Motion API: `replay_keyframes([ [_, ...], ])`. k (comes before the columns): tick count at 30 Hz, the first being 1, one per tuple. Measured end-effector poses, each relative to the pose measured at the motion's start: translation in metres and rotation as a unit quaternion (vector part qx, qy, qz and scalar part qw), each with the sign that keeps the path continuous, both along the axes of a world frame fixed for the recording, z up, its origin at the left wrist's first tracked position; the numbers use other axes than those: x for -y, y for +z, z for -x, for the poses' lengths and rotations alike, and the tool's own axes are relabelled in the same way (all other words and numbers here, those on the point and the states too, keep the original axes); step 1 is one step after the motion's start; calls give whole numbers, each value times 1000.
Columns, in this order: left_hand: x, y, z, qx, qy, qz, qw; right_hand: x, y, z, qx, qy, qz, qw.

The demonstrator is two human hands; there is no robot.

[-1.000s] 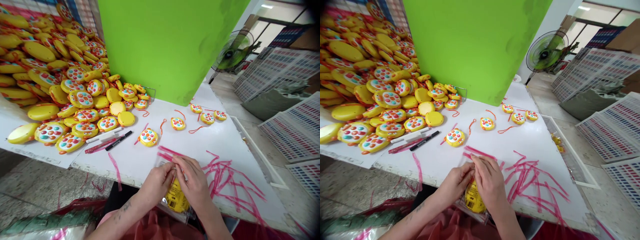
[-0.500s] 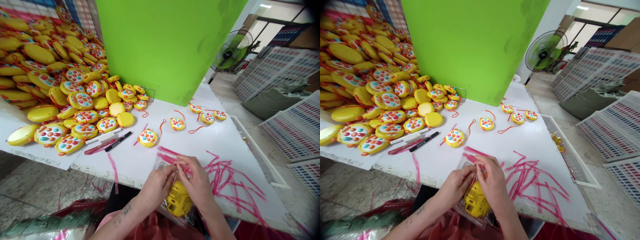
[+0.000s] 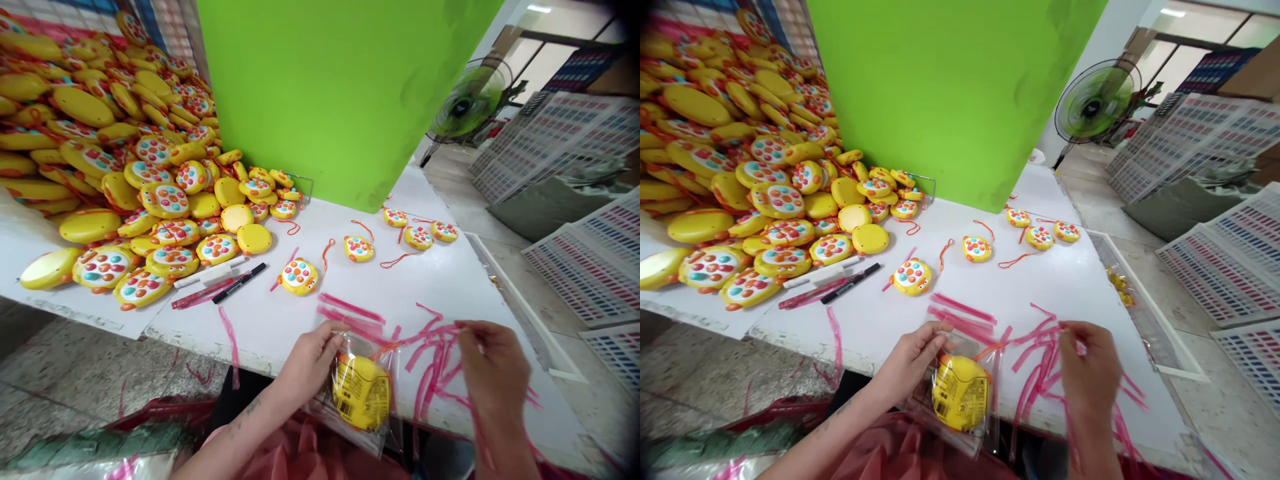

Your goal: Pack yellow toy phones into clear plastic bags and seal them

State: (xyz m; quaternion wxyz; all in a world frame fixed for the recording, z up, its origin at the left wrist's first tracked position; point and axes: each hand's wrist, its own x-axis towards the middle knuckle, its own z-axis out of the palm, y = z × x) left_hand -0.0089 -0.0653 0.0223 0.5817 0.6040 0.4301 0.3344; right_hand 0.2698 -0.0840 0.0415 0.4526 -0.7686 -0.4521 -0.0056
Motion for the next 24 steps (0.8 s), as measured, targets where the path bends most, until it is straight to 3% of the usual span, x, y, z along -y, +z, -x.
replay_keyframes([
  [4, -4, -12, -1, 31, 8, 58, 998, 13, -2, -30, 22, -77, 25, 996],
  [12, -5, -12, 4, 48, 11, 58, 997, 12, -12, -39, 30, -126, 36, 991],
  [15, -6, -12, 5, 61, 18, 64, 996, 10, -21, -38, 33, -63, 74, 995],
  [17, -6, -11, 5, 51, 16, 51, 997, 9, -32, -31, 83, 34, 114, 990],
  [20, -7, -7, 5, 19, 8, 19, 1000, 8, -50, -13, 226, 152, 139, 952],
  [22, -7, -5, 6, 8, -2, 13, 1000, 8, -54, -1, 294, 151, 129, 935],
  [24, -7, -3, 6, 4, -9, 16, 1000, 9, -48, 7, 317, 115, 97, 936],
])
